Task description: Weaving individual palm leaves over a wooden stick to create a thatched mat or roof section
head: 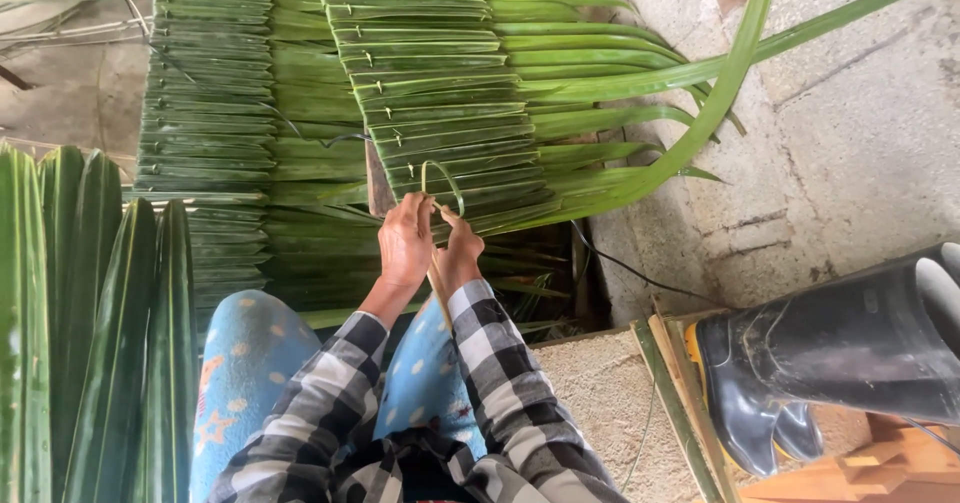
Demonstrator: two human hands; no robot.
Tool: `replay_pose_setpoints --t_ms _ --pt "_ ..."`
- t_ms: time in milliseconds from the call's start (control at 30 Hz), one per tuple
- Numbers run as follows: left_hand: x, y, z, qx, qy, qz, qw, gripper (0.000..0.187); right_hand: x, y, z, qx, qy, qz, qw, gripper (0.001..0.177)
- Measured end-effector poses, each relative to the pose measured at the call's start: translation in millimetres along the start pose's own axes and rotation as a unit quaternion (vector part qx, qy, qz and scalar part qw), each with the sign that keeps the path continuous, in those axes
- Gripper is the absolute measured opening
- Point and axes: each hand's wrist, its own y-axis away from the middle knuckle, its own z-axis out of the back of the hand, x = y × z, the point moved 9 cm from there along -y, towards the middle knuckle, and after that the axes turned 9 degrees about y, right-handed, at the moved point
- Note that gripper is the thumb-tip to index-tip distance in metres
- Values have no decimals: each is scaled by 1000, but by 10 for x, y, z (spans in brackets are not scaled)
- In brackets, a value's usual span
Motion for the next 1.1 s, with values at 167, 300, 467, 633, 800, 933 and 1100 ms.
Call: replay_pose_setpoints --t_ms 167,300,467,633,800,933,1100 --pt "-624 -427 404 -29 146 28 989 5 -188 -347 35 -13 -8 2 1000 97" --pt "-964 -692 485 -15 169 1 985 10 -309 -623 -18 -20 3 1 1000 89" --pt "-1697 -1252 881 -2 218 -35 975 14 -409 -658 68 -47 -9 13 999 67" --pt "-2298 -1733 1183 -26 312 -105 944 11 -187 -198 85 -15 29 -75 997 19" --pt "-2273 -2140 1172 -105 351 -162 916 12 -90 -124 6 -9 59 -81 995 19" --pt "-1443 -2481 710 -133 416 -111 893 13 -186 -239 57 -34 33 -78 996 29" --pt "-45 -2189 -83 11 324 102 940 10 -175 -251 58 -32 53 -86 994 22"
